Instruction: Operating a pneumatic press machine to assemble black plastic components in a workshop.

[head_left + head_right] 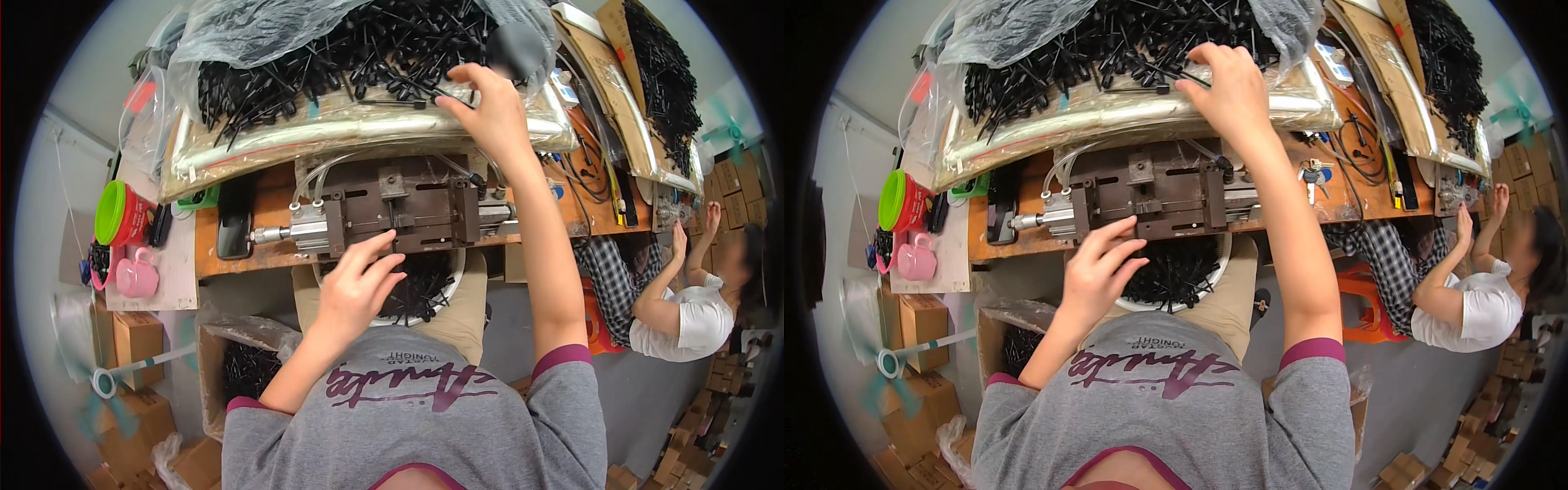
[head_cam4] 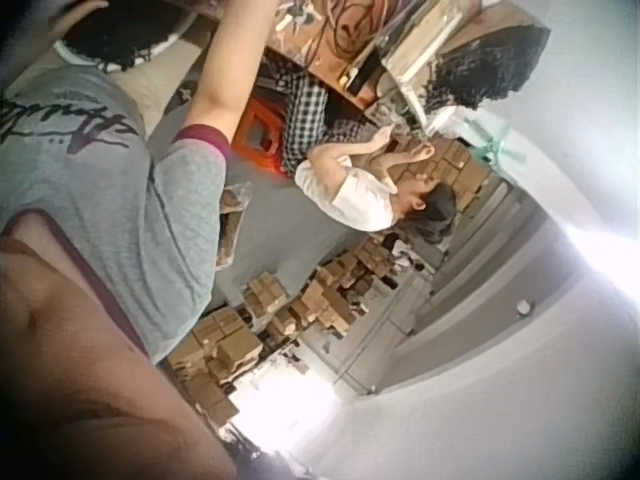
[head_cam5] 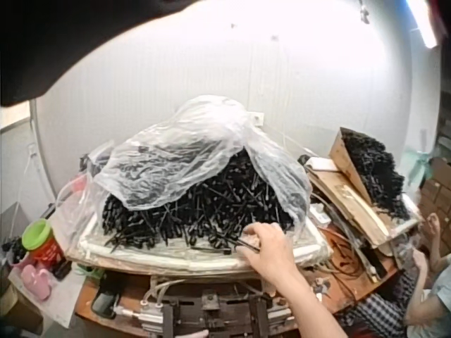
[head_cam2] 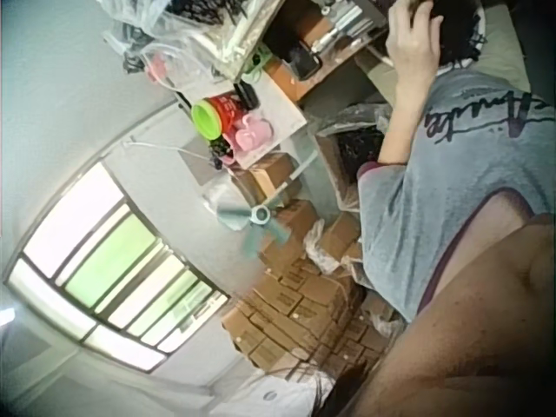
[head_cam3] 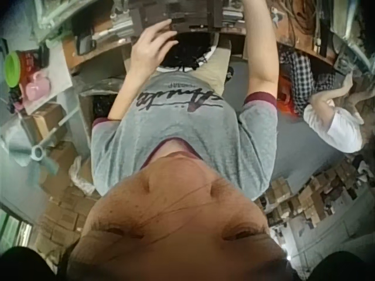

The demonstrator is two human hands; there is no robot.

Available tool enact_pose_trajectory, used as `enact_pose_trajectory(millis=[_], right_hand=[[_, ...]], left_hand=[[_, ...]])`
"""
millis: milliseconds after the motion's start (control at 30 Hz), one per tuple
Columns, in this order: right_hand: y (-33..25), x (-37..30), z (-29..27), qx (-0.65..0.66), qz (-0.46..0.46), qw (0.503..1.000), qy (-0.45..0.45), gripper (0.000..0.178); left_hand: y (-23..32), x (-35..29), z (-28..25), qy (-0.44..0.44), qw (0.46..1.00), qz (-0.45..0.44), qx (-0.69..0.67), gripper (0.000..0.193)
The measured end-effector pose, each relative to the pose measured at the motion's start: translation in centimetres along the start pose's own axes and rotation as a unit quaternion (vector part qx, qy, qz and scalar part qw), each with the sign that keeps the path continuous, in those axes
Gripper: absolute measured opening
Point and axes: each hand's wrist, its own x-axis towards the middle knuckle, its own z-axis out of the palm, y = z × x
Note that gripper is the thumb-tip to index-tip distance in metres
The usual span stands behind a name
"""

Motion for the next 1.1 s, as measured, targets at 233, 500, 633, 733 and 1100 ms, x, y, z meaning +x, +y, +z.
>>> enact_pose_trajectory(millis=[233, 500, 633, 733, 1100], right_hand=[[0.2, 1.3, 3.1, -0.044, 0.021, 0.995, -0.085, 0.035], [0.8, -0.2, -0.4, 0.123, 0.097, 0.987, -0.032, 0.034], [-0.3, -2.4, -3.7, 0.377, 0.238, 0.893, -0.053, 0.035], [-3.7, -6.0, -3.0, 0.441, 0.249, 0.86, -0.062, 0.036], [-8.6, -13.3, -1.1, 0.507, 0.341, 0.776, -0.158, 0.021]], left_hand=[[-2.0, -1.1, 3.3, -0.03, 0.994, 0.032, 0.104, 0.026], [-2.4, -0.1, 3.3, -0.049, 0.991, 0.032, 0.122, 0.027], [-2.0, 0.4, 2.7, -0.084, 0.99, 0.011, 0.11, 0.032], [-0.6, 1.5, 1.9, 0.013, 0.999, -0.022, 0.02, 0.04], [0.1, 2.7, 1.0, 0.078, 0.994, -0.021, -0.068, 0.031]])
